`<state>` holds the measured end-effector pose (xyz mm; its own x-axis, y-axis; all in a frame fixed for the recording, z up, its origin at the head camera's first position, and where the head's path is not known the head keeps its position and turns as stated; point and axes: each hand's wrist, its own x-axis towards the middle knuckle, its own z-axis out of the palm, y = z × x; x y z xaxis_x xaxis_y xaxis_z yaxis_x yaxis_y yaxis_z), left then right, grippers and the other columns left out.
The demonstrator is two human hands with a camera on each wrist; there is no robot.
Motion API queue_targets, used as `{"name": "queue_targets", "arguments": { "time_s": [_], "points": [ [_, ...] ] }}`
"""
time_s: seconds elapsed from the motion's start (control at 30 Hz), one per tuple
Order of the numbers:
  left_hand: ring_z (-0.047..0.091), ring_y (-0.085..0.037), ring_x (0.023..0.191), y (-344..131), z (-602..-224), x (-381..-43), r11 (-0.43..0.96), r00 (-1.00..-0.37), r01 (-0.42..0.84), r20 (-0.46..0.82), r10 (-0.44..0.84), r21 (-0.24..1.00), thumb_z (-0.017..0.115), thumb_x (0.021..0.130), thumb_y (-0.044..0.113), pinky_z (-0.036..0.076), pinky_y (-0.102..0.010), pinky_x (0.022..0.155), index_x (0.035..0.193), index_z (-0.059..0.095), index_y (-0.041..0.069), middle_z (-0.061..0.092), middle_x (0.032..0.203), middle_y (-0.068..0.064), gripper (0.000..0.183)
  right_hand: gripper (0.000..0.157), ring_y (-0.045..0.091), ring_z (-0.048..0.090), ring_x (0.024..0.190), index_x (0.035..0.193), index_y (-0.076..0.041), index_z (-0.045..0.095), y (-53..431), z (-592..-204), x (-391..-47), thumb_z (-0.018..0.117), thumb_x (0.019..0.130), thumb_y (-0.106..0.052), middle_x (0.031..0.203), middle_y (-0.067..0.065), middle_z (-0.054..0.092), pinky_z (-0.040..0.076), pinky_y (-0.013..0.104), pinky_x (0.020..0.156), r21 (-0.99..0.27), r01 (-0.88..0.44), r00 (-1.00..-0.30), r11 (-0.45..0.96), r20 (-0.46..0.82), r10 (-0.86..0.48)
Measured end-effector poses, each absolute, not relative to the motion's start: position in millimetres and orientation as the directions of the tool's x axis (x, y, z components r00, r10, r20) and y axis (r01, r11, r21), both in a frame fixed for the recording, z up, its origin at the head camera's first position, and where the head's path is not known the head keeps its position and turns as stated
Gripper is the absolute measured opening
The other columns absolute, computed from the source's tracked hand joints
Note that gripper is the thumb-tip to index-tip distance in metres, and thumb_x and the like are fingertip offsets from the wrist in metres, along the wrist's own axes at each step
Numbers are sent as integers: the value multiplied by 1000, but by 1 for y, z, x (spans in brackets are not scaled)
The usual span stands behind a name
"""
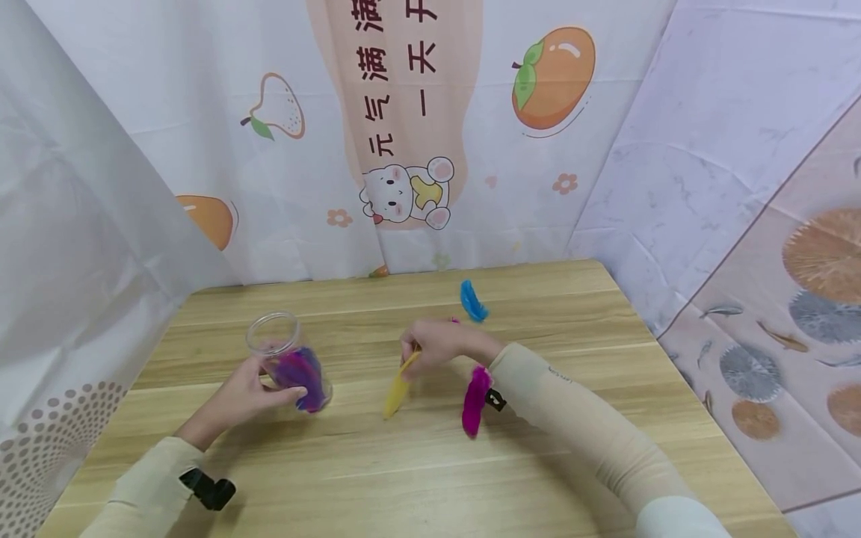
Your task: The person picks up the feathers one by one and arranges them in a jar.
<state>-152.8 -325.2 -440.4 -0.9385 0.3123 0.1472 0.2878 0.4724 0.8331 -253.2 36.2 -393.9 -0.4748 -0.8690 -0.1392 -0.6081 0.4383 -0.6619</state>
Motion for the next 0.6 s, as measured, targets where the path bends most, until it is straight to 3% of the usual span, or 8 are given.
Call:
{"name": "queue_targets", "arguments": {
  "time_s": [0.17, 0.33, 0.47, 0.6],
  "points": [
    [63, -22, 89, -326, -440, -152, 478, -944, 269, 131, 303, 836, 84, 84, 11, 61, -37, 68, 140, 45, 11, 68, 111, -11, 68, 16, 1, 53, 68, 83, -7, 66, 35, -388, -254, 81, 86, -5, 82, -5, 69, 44, 16, 59, -738, -575, -452, 354, -74, -889],
    [63, -22, 91, -326, -440, -152, 469, -942, 271, 131, 310, 840, 84, 85, 11, 61, -38, 68, 139, 46, 11, 68, 111, -10, 66, 13, 5, 51, 51, 101, -8, 70, 34, -386, -255, 78, 91, -10, 77, -4, 64, 44, 19, 48, -744, -570, -486, 350, -39, -873],
    [63, -22, 90, -326, -440, -152, 469, -942, 273, 134, 309, 840, 84, 85, 10, 61, -38, 68, 139, 46, 12, 68, 111, -10, 66, 33, 10, 45, 42, 128, -14, 68, 34, -385, -256, 74, 96, -19, 68, -6, 51, 41, 22, 42, -747, -543, -522, 382, -56, -851],
    [63, -22, 90, -326, -440, -152, 466, -941, 274, 135, 309, 841, 84, 84, 10, 61, -38, 68, 139, 46, 12, 68, 111, -10, 66, 50, 12, 44, 43, 146, -17, 55, 34, -384, -255, 70, 98, -22, 63, -5, 37, 41, 24, 43, -760, -524, -537, 384, -55, -842]
  ]
}}
